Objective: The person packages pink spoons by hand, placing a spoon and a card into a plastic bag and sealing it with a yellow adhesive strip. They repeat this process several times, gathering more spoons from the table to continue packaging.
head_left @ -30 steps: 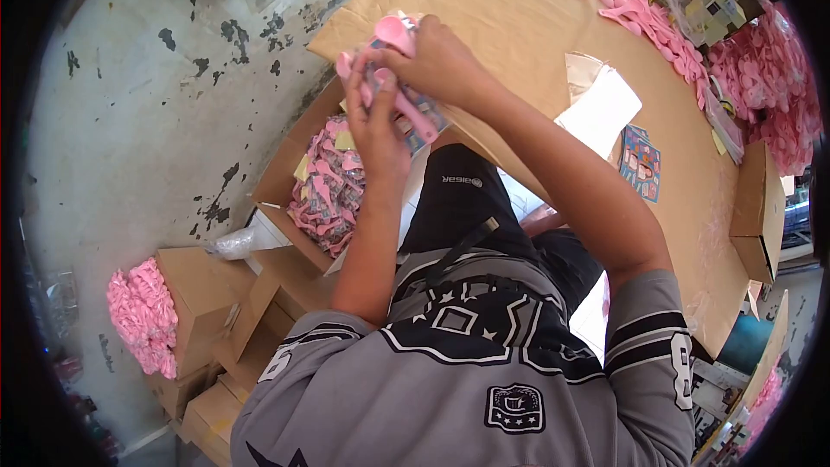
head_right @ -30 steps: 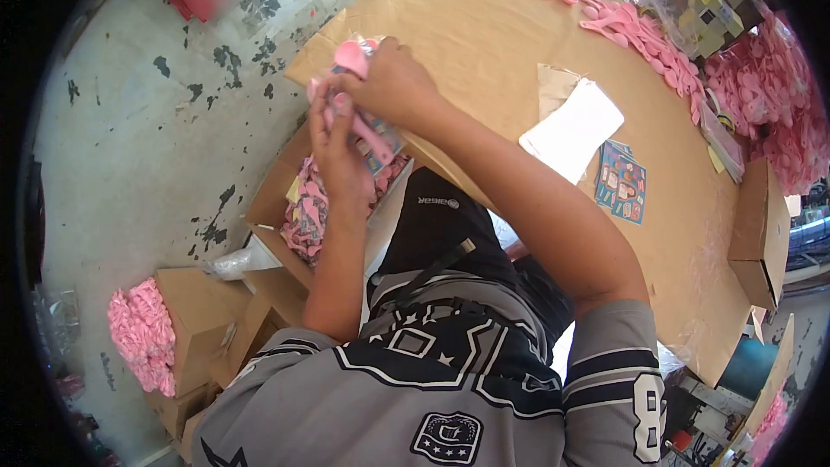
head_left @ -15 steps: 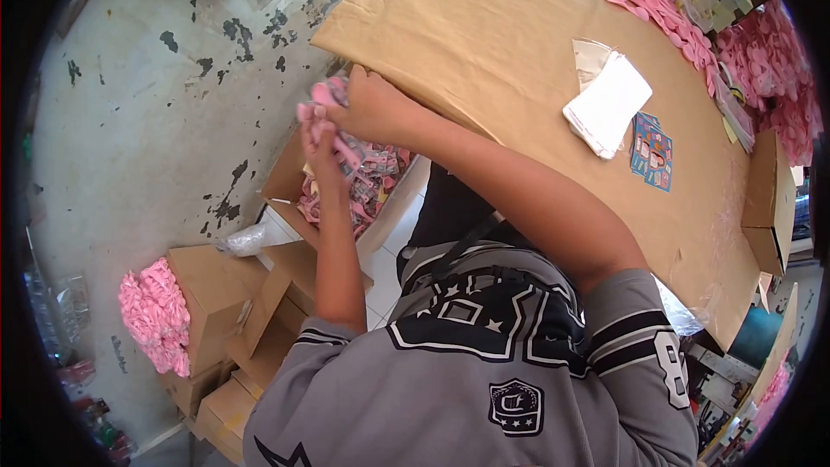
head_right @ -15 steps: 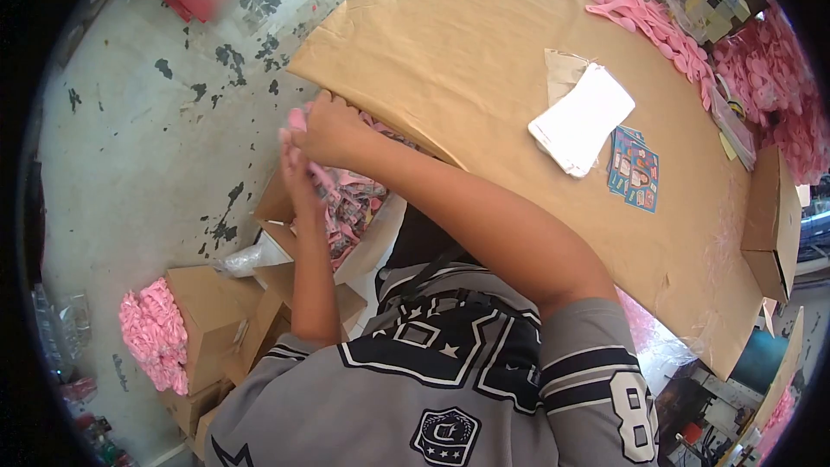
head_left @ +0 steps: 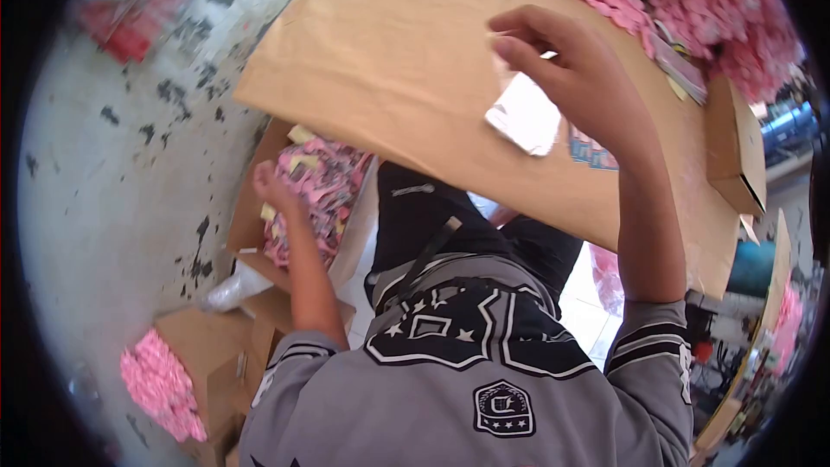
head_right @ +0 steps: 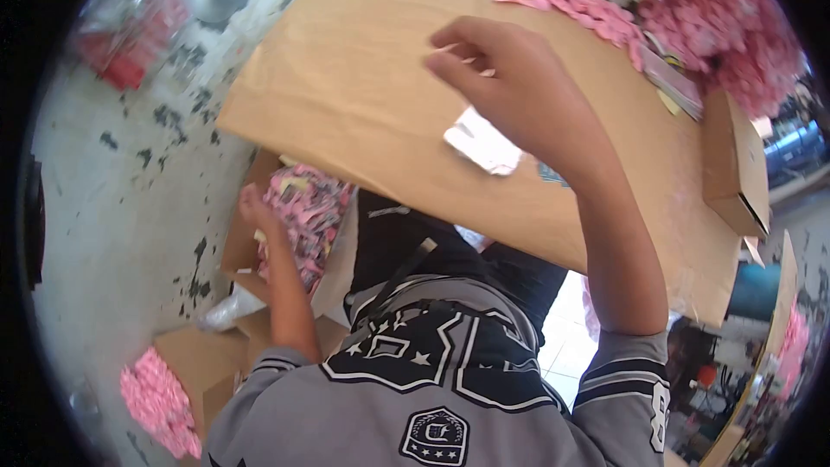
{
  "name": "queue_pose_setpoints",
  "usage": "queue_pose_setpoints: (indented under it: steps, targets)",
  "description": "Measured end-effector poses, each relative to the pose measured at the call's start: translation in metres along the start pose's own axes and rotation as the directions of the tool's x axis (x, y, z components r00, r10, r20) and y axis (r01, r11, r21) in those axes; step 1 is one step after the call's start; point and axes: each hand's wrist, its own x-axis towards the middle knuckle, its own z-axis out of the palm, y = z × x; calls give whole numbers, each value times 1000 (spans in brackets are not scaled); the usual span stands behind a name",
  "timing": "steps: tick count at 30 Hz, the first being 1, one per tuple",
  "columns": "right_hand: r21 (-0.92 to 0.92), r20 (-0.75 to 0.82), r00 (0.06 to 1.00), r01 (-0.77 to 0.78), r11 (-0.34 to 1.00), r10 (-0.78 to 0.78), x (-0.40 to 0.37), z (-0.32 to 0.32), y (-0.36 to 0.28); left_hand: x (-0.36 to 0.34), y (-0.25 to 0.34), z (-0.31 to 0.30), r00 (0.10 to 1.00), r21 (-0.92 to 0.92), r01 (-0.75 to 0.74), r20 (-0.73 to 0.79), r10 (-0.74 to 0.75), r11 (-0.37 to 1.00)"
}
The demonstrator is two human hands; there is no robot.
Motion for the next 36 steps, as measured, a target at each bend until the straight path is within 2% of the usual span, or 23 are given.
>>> queue_pose_setpoints:
  steps: [2, 4, 7, 8, 10, 12, 14, 16, 19, 20, 23, 24, 28, 30, 32, 34, 36]
  targets:
    - [-130, -121, 984, -145, 981, 129, -23, -30, 19, 6, 48, 17, 974, 186, -215, -33, 225, 959]
    - [-253, -241, 934, -324, 912, 265, -51, -54, 36, -30, 131, 56, 953, 137, -302, 34, 300, 944]
    - [-361, -305, 840, -538, 762, 448, -102, -66, 79, -82, 219, 107, 867, -54, -406, 295, 403, 912]
    - [-364, -327, 819, -569, 737, 471, -115, -60, 86, -97, 235, 122, 821, -37, -395, 433, 371, 918]
    - [-363, -370, 774, -630, 687, 514, -137, -45, 94, -126, 260, 146, 676, -1, -391, 678, 288, 920]
    - [-412, -413, 797, -594, 690, 439, -141, -30, 86, -164, 275, 178, 419, 0, -387, 891, 176, 922]
    - [-448, -419, 830, -542, 711, 368, -135, -24, 87, -197, 279, 204, 217, 106, -534, 976, 15, 839]
    - [-453, -379, 870, -473, 756, 317, -129, -22, 95, -228, 281, 225, 76, 60, -565, 997, -21, 823]
    - [-547, -286, 931, -354, 759, 228, -121, -22, 109, -248, 258, 243, -156, -287, -767, 951, 266, 574]
    - [-557, -258, 940, -333, 761, 223, -120, -22, 109, -253, 255, 241, -125, -173, -710, 985, 120, 683]
    - [-570, -151, 961, -275, 774, 231, -122, -26, 103, -259, 245, 236, -137, -193, -791, 981, 139, 581]
    - [-560, -105, 963, -264, 785, 249, -122, -31, 97, -259, 245, 234, -127, -159, -761, 987, 96, 629]
    - [-477, 1, 949, -276, 834, 314, -101, -68, 110, -254, 243, 229, -148, -187, -693, 982, 117, 697]
    - [-434, -113, 919, -387, 813, 378, -73, -100, 129, -250, 240, 229, -161, -210, -643, 977, 138, 737]
    - [-467, -204, 945, -325, 823, 257, -43, -133, 184, -250, 243, 227, -170, -213, -652, 976, 134, 728]
    - [-602, -247, 967, -202, 773, 61, -9, -167, 267, -251, 245, 227, -187, -219, -662, 974, 125, 717]
    - [-597, -302, 948, -272, 755, 102, 20, -180, 289, -253, 249, 228, -173, -221, -644, 975, 142, 733]
